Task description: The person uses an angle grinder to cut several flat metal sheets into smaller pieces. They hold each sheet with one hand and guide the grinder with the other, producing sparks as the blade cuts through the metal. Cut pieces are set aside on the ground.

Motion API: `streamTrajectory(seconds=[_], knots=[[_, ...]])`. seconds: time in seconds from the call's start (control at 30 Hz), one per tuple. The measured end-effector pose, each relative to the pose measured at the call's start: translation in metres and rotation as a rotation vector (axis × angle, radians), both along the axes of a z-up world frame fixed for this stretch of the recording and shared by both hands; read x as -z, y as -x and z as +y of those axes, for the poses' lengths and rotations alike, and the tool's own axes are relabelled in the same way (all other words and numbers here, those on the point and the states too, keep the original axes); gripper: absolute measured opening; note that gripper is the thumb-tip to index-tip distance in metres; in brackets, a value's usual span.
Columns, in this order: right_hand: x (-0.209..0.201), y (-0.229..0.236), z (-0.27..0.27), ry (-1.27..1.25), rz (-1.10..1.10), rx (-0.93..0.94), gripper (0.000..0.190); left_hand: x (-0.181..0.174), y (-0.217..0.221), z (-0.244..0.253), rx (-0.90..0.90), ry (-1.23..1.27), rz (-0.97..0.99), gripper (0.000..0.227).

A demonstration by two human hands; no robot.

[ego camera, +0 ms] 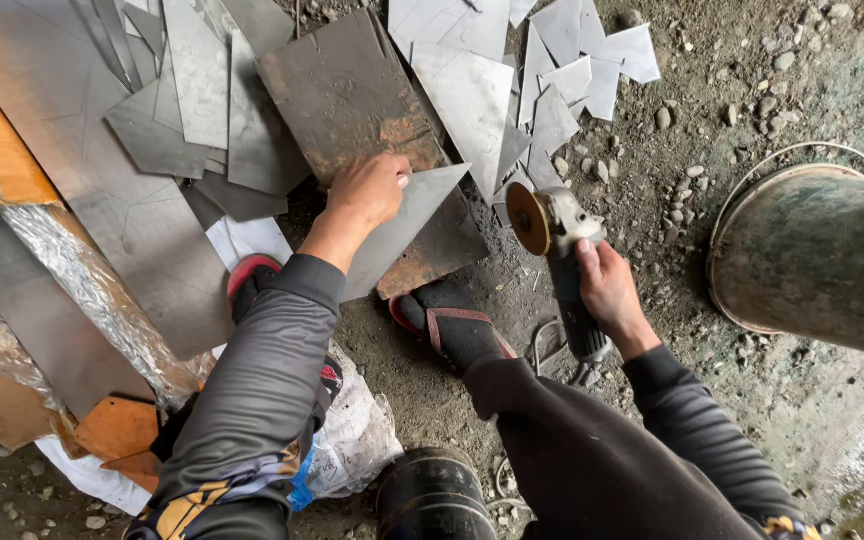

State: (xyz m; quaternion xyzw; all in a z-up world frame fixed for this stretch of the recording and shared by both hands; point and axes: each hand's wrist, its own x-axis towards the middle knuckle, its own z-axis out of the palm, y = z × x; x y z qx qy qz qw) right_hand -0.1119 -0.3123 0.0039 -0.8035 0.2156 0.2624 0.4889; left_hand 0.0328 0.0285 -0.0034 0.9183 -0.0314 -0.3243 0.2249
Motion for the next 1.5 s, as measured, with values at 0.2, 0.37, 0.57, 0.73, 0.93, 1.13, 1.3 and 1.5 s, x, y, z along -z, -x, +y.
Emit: streamTrajectory(seconds=[0.2, 0.37, 0.57, 0.73, 0.93, 1.13, 1.3, 1.5], knots=[[0.023, -0.016, 0.014, 0.090, -0.078, -0.097, 0.067, 0.018, 0.005, 0.002, 0.006, -0.013, -0.019, 0.021], [0.035, -0.029, 0.020, 0.083, -0.112, -0.077, 0.068, 0.019, 0.005, 0.002, 0.008, -0.015, -0.022, 0.022], [0.034, -0.040, 0.026, 0.126, -0.091, -0.096, 0.071, 0.015, 0.006, 0.001, 0.030, -0.020, 0.001, 0.021], [0.033, -0.046, 0.031, 0.112, -0.043, -0.096, 0.069, 0.011, 0.006, 0.000, 0.020, -0.015, 0.043, 0.023], [0.038, -0.048, 0.032, 0.170, -0.084, -0.117, 0.075, 0.011, 0.007, 0.001, 0.040, -0.019, 0.022, 0.024], [0.033, -0.049, 0.032, 0.045, -0.037, -0.052, 0.072, 0.009, 0.007, 0.001, 0.055, -0.010, -0.020, 0.023], [0.039, -0.047, 0.031, -0.051, -0.045, -0.009, 0.072, 0.003, 0.010, -0.001, 0.042, -0.025, -0.034, 0.021], [0.046, -0.048, 0.024, 0.072, -0.112, -0.115, 0.073, -0.005, 0.011, -0.004, 0.028, -0.020, -0.048, 0.021]])
